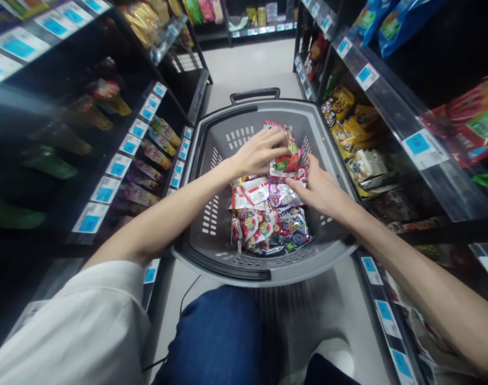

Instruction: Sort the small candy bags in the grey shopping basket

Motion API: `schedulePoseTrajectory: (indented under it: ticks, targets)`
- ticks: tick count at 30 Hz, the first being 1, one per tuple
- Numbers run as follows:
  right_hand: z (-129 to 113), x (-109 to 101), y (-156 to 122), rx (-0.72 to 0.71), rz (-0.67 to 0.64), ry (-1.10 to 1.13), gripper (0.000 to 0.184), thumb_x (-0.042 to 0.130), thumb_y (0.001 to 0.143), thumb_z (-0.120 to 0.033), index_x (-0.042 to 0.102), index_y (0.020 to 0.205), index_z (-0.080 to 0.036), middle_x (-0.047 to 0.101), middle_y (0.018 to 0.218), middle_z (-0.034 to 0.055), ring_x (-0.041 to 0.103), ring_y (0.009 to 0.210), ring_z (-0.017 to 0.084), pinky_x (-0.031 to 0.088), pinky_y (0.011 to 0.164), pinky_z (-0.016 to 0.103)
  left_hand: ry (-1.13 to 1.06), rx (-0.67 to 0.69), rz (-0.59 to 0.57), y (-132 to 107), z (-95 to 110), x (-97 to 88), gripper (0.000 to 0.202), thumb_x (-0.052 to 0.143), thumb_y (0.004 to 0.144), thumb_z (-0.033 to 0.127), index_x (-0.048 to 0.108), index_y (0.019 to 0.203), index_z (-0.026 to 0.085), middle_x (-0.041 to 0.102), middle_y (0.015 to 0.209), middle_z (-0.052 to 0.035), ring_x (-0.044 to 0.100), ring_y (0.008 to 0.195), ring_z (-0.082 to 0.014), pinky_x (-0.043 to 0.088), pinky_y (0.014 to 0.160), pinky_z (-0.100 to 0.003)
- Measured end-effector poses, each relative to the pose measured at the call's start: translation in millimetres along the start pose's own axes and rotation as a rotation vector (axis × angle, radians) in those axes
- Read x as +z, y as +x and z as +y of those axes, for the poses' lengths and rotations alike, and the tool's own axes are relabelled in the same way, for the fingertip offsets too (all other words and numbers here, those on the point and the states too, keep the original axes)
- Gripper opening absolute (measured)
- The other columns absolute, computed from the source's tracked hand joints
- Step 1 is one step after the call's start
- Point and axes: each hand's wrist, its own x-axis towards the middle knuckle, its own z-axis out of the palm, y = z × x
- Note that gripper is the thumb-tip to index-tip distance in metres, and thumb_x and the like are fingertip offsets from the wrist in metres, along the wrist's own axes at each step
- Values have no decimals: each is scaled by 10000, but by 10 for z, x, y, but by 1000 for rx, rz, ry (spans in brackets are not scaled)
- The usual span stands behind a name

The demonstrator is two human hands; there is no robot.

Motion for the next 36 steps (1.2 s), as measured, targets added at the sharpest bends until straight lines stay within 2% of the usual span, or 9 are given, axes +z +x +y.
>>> schedulePoseTrajectory:
  ticks: [3, 7, 11, 15, 19, 23, 30, 34, 36]
  targets:
    - [-2, -29, 7, 51, 18, 190, 862, 577, 957, -586, 226, 1580, -105, 597, 1420, 237, 616, 1278, 378, 516, 1041, 500, 18, -80, 188, -38, 95, -4, 446, 316, 1076, 506, 649, 1282, 292, 604, 1322, -88, 528, 1332, -284, 446, 1101, -567]
    - [48, -21, 30, -44, 67, 316, 689, 676, 895, -526, 443, 1434, -165, 688, 1275, 169, 693, 1123, 345, 579, 927, 463, 45, -106, 258, -34, 195, -25, 549, 154, 1090, 529, 563, 1400, 335, 508, 1483, -66, 454, 1442, -274, 422, 1134, -580]
    - [68, -31, 38, -77, 116, 307, 534, 685, 883, -405, 518, 1321, -149, 749, 1061, 140, 726, 990, 304, 589, 897, 437, 83, -148, 289, -7, 117, -41, 496, 236, 1087, 518, 535, 1436, 332, 530, 1488, -72, 454, 1447, -302, 404, 1142, -618]
    - [16, -58, 9, 51, -124, 582, 363, 688, 857, -296, 578, 1172, -152, 749, 894, 100, 726, 787, 235, 596, 708, 346, 79, -131, 322, -36, -91, -7, 429, 298, 1086, 472, 635, 1309, 328, 650, 1318, -61, 554, 1333, -278, 392, 1137, -610]
    - [-33, -96, -13, 184, -274, 724, 144, 705, 846, -264, 640, 907, -151, 730, 812, 87, 684, 729, 178, 512, 613, 257, 58, -116, 332, -71, -271, -27, 509, 264, 1085, 545, 687, 1185, 280, 689, 1112, -61, 621, 1221, -279, 376, 1090, -644]
    - [-33, -126, -3, 206, -323, 748, 175, 693, 853, -280, 665, 753, -138, 711, 748, 73, 615, 656, 135, 433, 579, 237, 43, -129, 319, -77, -351, -67, 597, 227, 1075, 606, 695, 1134, 240, 681, 962, -55, 641, 1172, -267, 390, 1077, -620]
    - [-1, -133, 23, 182, -378, 794, 246, 728, 828, -316, 669, 680, -128, 682, 707, 65, 561, 633, 121, 413, 574, 235, 42, -99, 230, -104, -354, -61, 478, 306, 1080, 534, 710, 1107, 278, 687, 944, -41, 638, 1132, -237, 408, 1086, -537]
    - [-15, -134, -6, 191, -375, 798, 242, 783, 781, -297, 664, 667, -120, 671, 682, 57, 568, 617, 114, 417, 567, 227, 20, -141, 275, -118, -340, -49, 477, 338, 1067, 547, 713, 1082, 252, 669, 942, -53, 609, 1146, -258, 402, 1071, -548]
    - [-27, -131, -29, 191, -365, 791, 218, 797, 776, -281, 669, 691, -125, 688, 695, 59, 589, 628, 120, 440, 583, 232, -76, -183, 307, -124, -322, -24, 522, 367, 1037, 601, 716, 965, 220, 662, 901, -71, 601, 1111, -277, 425, 1044, -539]
